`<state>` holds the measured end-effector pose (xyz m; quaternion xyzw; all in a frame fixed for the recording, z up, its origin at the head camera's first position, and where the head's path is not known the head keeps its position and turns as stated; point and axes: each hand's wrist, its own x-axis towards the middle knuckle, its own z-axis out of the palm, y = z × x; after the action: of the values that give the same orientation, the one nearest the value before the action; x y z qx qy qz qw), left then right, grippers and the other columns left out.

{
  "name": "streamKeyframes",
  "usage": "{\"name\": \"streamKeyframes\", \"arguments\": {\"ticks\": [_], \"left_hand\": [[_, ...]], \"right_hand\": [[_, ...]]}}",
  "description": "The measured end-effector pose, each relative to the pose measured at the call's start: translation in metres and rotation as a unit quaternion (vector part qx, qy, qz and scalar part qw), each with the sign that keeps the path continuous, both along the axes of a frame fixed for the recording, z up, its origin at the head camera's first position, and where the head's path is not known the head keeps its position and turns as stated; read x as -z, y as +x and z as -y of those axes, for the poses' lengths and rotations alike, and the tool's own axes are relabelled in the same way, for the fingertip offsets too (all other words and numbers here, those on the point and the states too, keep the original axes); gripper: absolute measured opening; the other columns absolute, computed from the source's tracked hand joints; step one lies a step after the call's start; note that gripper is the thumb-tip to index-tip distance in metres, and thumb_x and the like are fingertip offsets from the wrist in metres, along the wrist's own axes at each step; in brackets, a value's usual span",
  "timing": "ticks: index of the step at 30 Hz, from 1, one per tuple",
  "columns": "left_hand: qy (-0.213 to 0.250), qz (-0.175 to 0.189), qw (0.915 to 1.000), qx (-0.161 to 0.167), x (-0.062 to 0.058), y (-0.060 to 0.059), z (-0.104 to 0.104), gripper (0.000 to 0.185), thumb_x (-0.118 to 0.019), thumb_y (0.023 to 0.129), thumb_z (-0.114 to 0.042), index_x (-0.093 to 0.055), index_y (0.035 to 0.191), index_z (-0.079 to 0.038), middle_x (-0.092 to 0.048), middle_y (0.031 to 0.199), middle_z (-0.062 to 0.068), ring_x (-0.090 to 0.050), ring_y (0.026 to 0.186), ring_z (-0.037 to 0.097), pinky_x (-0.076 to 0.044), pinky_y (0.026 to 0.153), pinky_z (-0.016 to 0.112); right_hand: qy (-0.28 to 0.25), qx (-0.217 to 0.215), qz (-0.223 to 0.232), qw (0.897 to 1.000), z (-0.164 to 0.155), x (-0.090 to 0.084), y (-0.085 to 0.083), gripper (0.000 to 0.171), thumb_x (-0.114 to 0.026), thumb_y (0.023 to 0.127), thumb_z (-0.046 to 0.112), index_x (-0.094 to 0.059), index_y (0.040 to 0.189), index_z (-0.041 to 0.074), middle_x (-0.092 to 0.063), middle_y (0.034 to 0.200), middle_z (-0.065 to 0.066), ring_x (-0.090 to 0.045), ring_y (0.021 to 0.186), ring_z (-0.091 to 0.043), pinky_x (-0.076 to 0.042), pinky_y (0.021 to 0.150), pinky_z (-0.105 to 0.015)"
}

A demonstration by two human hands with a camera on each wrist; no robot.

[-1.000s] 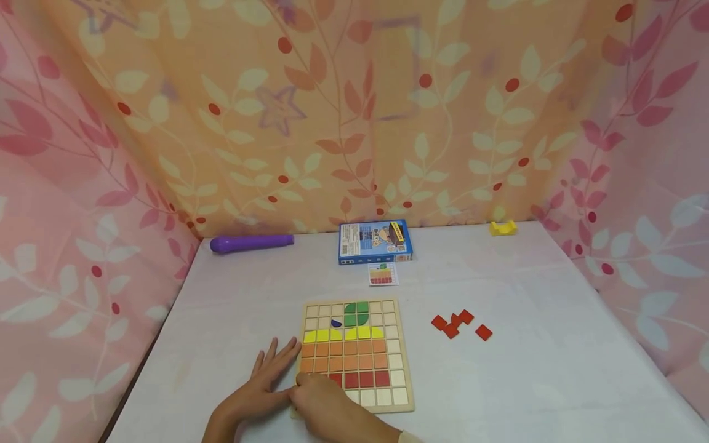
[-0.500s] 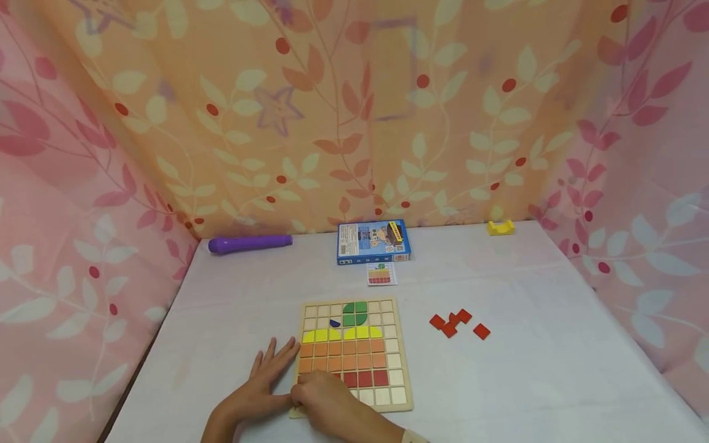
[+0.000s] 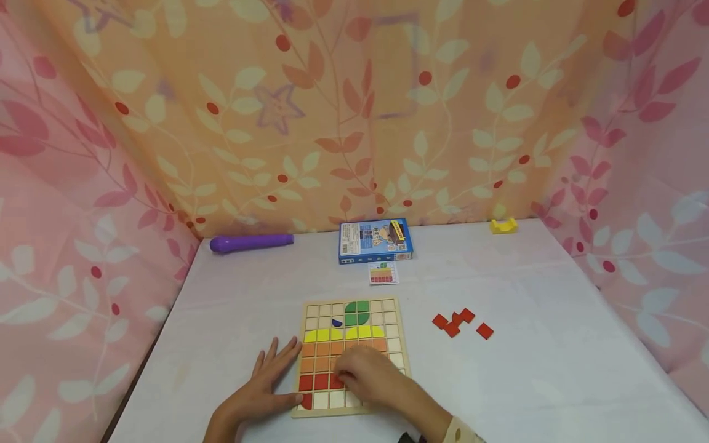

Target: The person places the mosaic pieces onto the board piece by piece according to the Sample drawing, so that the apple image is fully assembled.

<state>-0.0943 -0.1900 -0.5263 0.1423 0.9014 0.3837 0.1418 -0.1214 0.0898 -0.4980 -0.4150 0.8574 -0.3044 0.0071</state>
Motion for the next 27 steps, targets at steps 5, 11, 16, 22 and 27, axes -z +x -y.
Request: {"name": "streamKeyframes", "arguments": {"ticks": [5, 11, 16, 22, 27], "left_hand": [[-0.018, 0.008, 0.9998, -0.007, -0.001, -0.001, -0.001, 0.098, -0.082, 0.077, -0.045, -0.034, 0.158, -0.018, -0.023, 0.165, 0.003, 0.009, 0.152, 0.036, 0.011, 0.115, 0.060], [-0.018, 0.007, 0.9998, -0.006, -0.002, -0.002, 0.000, 0.099, -0.083, 0.077, -0.044, -0.032, 0.159, -0.019, -0.023, 0.165, 0.004, 0.009, 0.151, 0.038, 0.011, 0.115, 0.062], [-0.018, 0.011, 0.9998, -0.007, -0.002, -0.002, 0.000, 0.099, -0.082, 0.077, -0.046, -0.032, 0.159, -0.020, -0.022, 0.165, 0.003, 0.009, 0.151, 0.037, 0.012, 0.115, 0.062], [-0.014, 0.011, 0.9998, -0.008, 0.000, -0.002, 0.000, 0.100, -0.082, 0.077, -0.048, -0.032, 0.159, -0.020, -0.023, 0.165, 0.003, 0.010, 0.151, 0.037, 0.012, 0.115, 0.061], [-0.009, 0.008, 0.9999, -0.009, 0.001, -0.001, -0.001, 0.099, -0.082, 0.077, -0.048, -0.034, 0.158, -0.018, -0.024, 0.165, 0.005, 0.009, 0.151, 0.038, 0.011, 0.115, 0.061]], "right_hand": [[0.041, 0.229, 0.013, 0.972, -0.065, -0.002, -0.023, 0.006, -0.079, 0.085, 0.011, -0.077, 0.091, 0.013, -0.066, 0.088, 0.007, -0.059, 0.080, -0.010, -0.056, 0.074, -0.033], [0.072, 0.370, -0.003, 0.926, -0.131, 0.000, -0.033, 0.025, -0.081, 0.082, 0.012, -0.072, 0.101, -0.002, -0.062, 0.093, -0.011, -0.060, 0.078, -0.025, -0.056, 0.069, -0.045], [0.086, 0.367, 0.018, 0.926, -0.151, 0.007, -0.032, 0.025, -0.083, 0.081, 0.014, -0.072, 0.098, -0.002, -0.057, 0.090, -0.011, -0.057, 0.077, -0.025, -0.055, 0.068, -0.045], [0.083, 0.358, 0.021, 0.930, -0.149, 0.010, -0.035, 0.016, -0.080, 0.080, 0.007, -0.071, 0.091, 0.000, -0.058, 0.089, -0.009, -0.058, 0.078, -0.025, -0.055, 0.071, -0.046], [0.086, 0.347, 0.038, 0.933, -0.147, 0.008, -0.036, 0.012, -0.078, 0.079, 0.006, -0.072, 0.088, 0.001, -0.060, 0.086, -0.006, -0.057, 0.078, -0.022, -0.054, 0.072, -0.043]]}}
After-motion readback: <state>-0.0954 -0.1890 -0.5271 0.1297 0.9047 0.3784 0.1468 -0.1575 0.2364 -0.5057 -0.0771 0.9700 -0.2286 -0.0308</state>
